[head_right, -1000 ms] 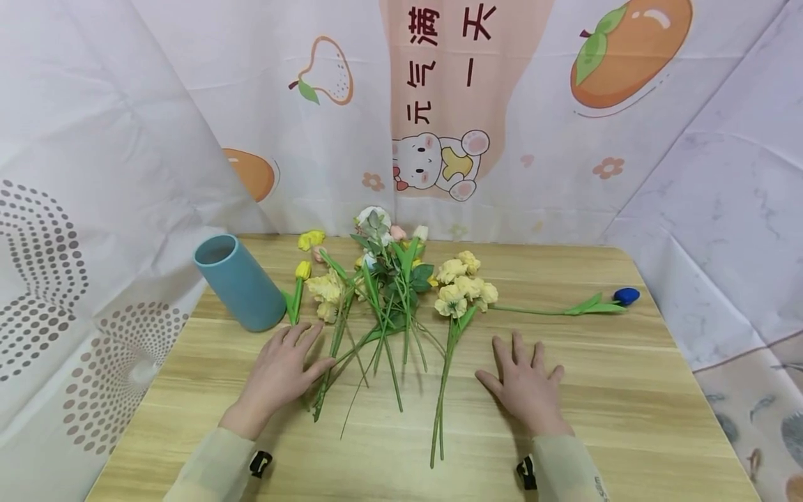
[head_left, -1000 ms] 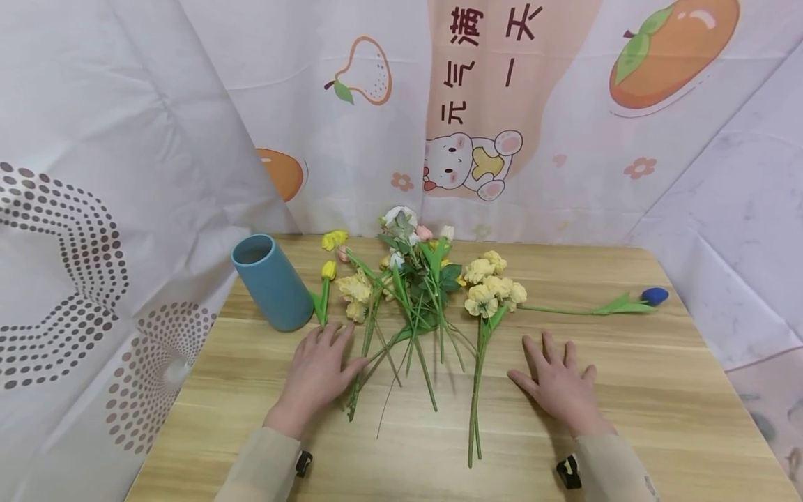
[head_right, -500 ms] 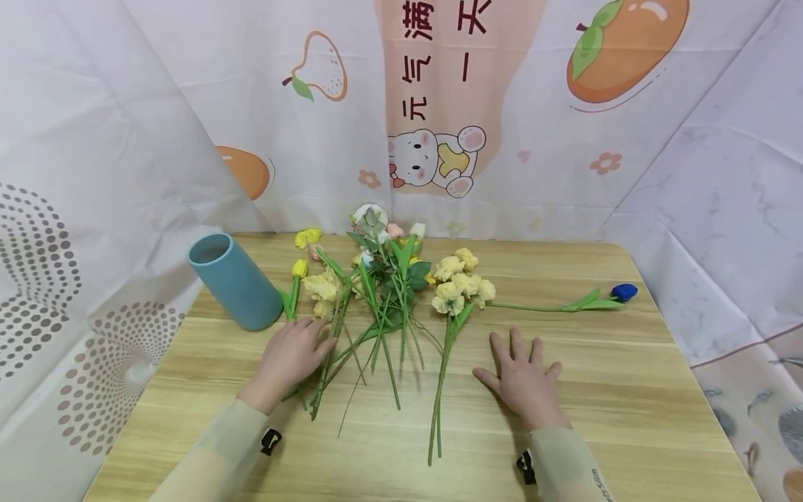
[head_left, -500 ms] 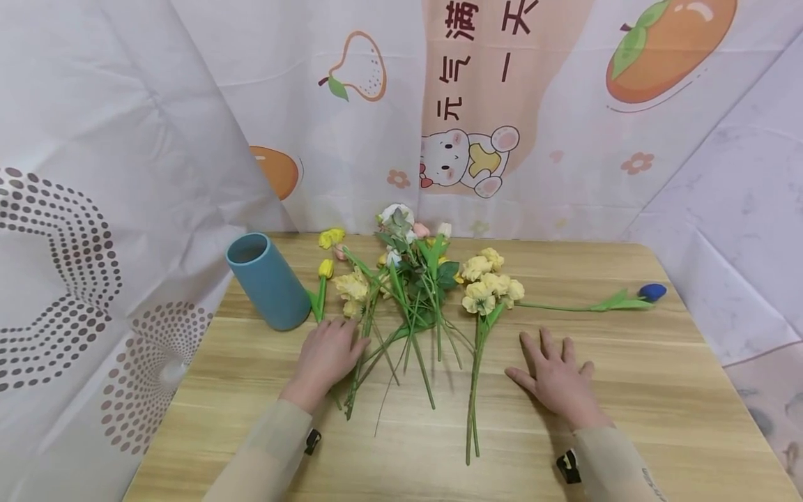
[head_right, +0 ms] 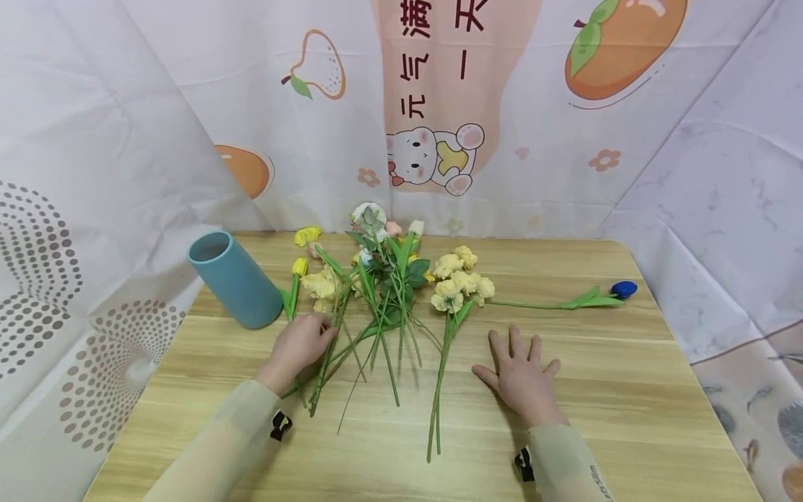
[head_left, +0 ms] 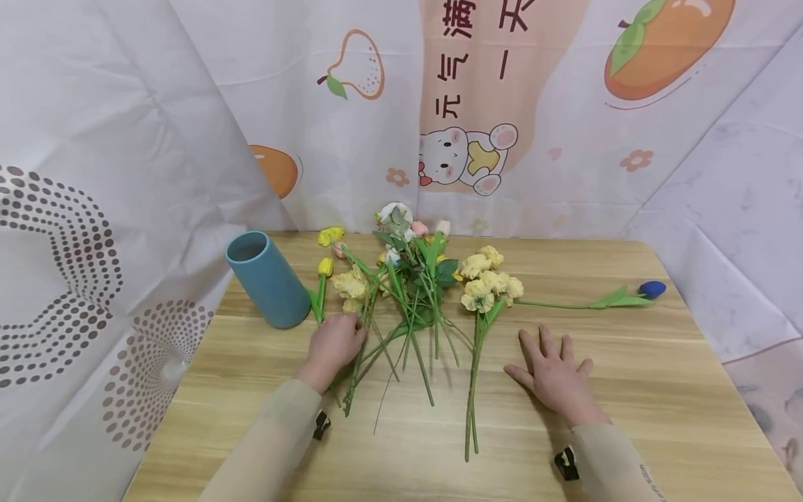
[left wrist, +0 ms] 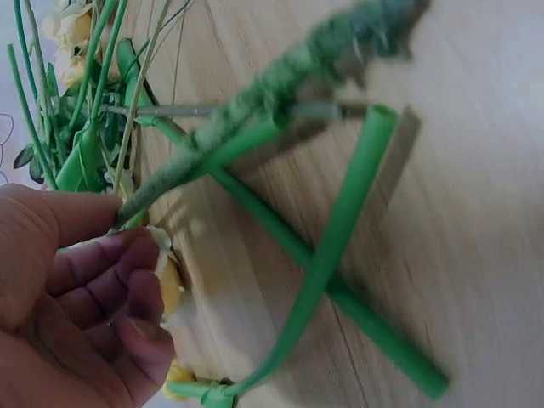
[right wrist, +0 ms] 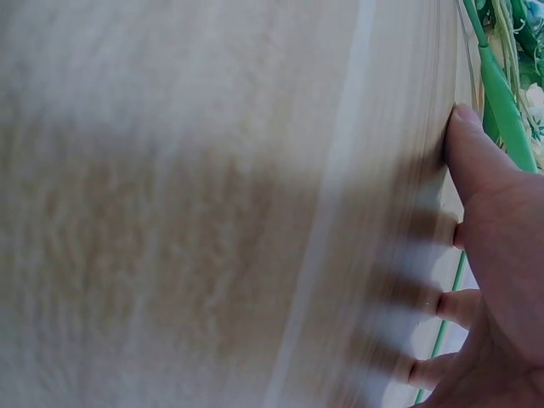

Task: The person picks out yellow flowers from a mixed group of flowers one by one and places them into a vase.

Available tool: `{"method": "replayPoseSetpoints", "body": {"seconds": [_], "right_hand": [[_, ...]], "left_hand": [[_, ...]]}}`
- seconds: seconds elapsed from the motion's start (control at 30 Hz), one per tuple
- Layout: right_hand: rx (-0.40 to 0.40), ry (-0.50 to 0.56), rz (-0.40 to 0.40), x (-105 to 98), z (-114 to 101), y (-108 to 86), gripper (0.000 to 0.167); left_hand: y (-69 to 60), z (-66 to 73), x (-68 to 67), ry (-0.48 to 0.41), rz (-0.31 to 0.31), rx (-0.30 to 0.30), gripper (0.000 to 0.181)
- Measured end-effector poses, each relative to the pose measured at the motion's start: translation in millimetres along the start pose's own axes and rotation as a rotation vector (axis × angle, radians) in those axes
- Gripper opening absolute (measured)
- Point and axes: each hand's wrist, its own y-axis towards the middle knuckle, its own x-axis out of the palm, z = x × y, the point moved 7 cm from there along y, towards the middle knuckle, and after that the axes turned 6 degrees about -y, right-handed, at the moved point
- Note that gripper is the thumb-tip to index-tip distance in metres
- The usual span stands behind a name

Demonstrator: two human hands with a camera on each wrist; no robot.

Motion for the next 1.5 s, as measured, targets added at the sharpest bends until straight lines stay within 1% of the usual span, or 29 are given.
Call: {"method": "replayPoseSetpoints", "body": {"seconds": [0.13, 0.27, 0.33, 0.47, 0.5, 0.57, 0.63, 0.7, 0.77, 0.83, 0.93, 1.03, 1.17, 1.2, 1.33, 1.4, 1.5], "right_hand": [[-0.003, -0.005, 0.003, -0.3, -0.4, 1.1, 0.087], [-0.008, -0.012, 0.013, -0.9, -0.9, 1.6, 0.087], [-0.010, -0.002, 0.009, -1.0, -1.0, 1.5, 0.087], [-0.007, 0.051, -0.004, -5.7, -0.3, 3.4, 0.086], [-0.006, 0.072, 0.001, -9.9, -0.9, 4.8, 0.085], [-0.013, 0.103, 0.047, -24.0, -3.0, 9.2, 0.079], [-0.031, 0.134, 0.126, -45.3, -8.8, 13.4, 0.071], [-0.055, 0.163, 0.218, -70.2, -19.7, 16.2, 0.062], [-0.085, 0.174, 0.286, -95.6, -36.7, 17.3, 0.054], [-0.137, 0.174, 0.344, -116.9, -59.0, 18.3, 0.048], [-0.245, 0.123, 0.378, -137.6, -97.5, 22.8, 0.042], [-0.358, 0.066, 0.393, -143.1, -131.0, 30.3, 0.040], [-0.455, 0.018, 0.379, -137.4, -164.3, 43.2, 0.039], [-0.471, -0.008, 0.381, -135.1, -171.1, 46.2, 0.039], [-0.504, -0.119, 0.367, -126.7, -193.0, 55.9, 0.042], [-0.504, -0.173, 0.351, -122.7, -200.6, 59.8, 0.033], [-0.488, -0.197, 0.312, -116.8, -206.9, 64.3, 0.010]], "left_hand": [[2.1, -0.5, -0.1, -0.178, -0.012, -0.036, 0.016], [-0.1, 1.9, -2.5, -0.342, -0.024, -0.055, 0.014], [-2.6, 4.9, -5.1, -0.403, -0.022, -0.059, 0.013], [-9.1, 13.0, -9.9, -0.477, -0.020, -0.056, 0.014], [-10.7, 14.7, -10.7, -0.484, -0.017, -0.050, 0.013], [-12.1, 17.2, -10.8, -0.492, -0.016, -0.052, 0.013], [-13.2, 18.2, -10.2, -0.500, -0.017, -0.064, 0.013], [-14.1, 18.7, -9.3, -0.509, -0.020, -0.071, 0.013], [-14.5, 19.3, -8.1, -0.525, -0.028, -0.075, 0.013], [-14.7, 20.0, -6.8, -0.536, -0.033, -0.065, 0.014], [-14.1, 21.5, -4.8, -0.535, -0.034, -0.044, 0.015], [-13.9, 23.2, -3.0, -0.530, -0.036, -0.031, 0.016], [-14.4, 24.8, -1.3, -0.535, -0.037, -0.031, 0.016], [-14.4, 25.1, -0.8, -0.530, -0.034, -0.028, 0.015], [-14.4, 25.9, 0.0, -0.496, -0.012, -0.007, 0.016], [-14.3, 25.7, 0.7, -0.478, -0.003, 0.003, 0.018], [-14.4, 24.8, 2.1, -0.465, 0.005, 0.012, 0.018]]}}
